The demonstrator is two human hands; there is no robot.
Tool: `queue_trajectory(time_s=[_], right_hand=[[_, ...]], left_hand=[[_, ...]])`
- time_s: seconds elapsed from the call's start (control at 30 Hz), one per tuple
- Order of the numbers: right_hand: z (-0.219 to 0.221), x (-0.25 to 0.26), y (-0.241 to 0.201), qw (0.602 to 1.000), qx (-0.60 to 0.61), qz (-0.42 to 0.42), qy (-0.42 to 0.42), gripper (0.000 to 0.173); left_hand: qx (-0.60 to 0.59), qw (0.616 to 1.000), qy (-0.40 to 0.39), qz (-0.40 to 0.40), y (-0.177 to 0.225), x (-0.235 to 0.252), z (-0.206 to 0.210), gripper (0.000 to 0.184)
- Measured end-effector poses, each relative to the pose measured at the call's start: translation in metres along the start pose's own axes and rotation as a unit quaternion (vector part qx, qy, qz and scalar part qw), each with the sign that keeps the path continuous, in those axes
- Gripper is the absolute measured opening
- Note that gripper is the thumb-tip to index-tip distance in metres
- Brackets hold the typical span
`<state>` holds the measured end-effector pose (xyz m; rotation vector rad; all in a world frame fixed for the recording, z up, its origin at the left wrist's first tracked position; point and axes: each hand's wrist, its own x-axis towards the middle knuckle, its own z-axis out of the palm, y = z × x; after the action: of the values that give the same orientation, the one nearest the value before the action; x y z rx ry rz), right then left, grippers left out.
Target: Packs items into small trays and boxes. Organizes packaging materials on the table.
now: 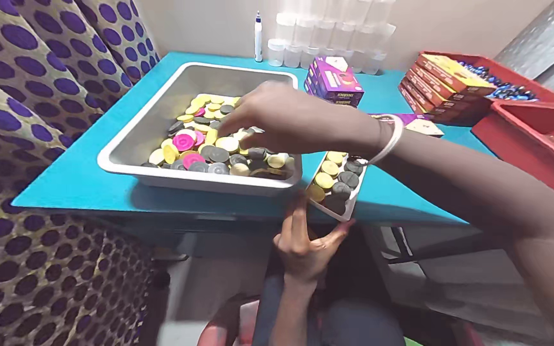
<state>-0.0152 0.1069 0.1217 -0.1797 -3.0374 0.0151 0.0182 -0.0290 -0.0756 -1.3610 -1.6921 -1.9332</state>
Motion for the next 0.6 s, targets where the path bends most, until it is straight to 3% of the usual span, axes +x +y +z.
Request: queue_trajectory(time_s=[0.07,0.17,0.23,0.3,0.4,0.5,0.6], right_hand=[[0.014,0.03,-0.003,0.997,-0.019,-0.024,-0.065,0.039],[0.032,0.047,-0.005,0.995,-0.049,-0.057,-0.07,0.024],[0.024,0.038,-0.008,0.997,-0.053,-0.025,-0.046,0.019],[0.004,0.012,-0.008,0.998,-0.039,0.047,-0.006,0.03],[-0.021,-0.055,0.012,0.986,-0.059,0.136,0.071,0.033],[-0.021,-0.132,0.044,0.963,-0.072,0.254,0.05,0.033],[-0.001,-0.186,0.067,0.965,-0.011,0.26,0.007,0.026]], left_hand=[[0.004,1.0,-0.001,0.001,0.0,0.0,-0.001,0.078],[0.002,1.0,-0.002,0.005,-0.001,0.0,-0.001,0.077],[-0.002,1.0,-0.003,0.006,-0.001,0.0,-0.001,0.076],[-0.002,1.0,-0.007,0.004,0.0,0.0,-0.001,0.077],[0.004,1.0,-0.012,-0.006,0.003,0.0,-0.001,0.08],[0.002,1.0,-0.01,-0.01,0.003,0.001,0.001,0.084],[-0.003,1.0,-0.015,-0.004,0.003,-0.001,0.001,0.083]])
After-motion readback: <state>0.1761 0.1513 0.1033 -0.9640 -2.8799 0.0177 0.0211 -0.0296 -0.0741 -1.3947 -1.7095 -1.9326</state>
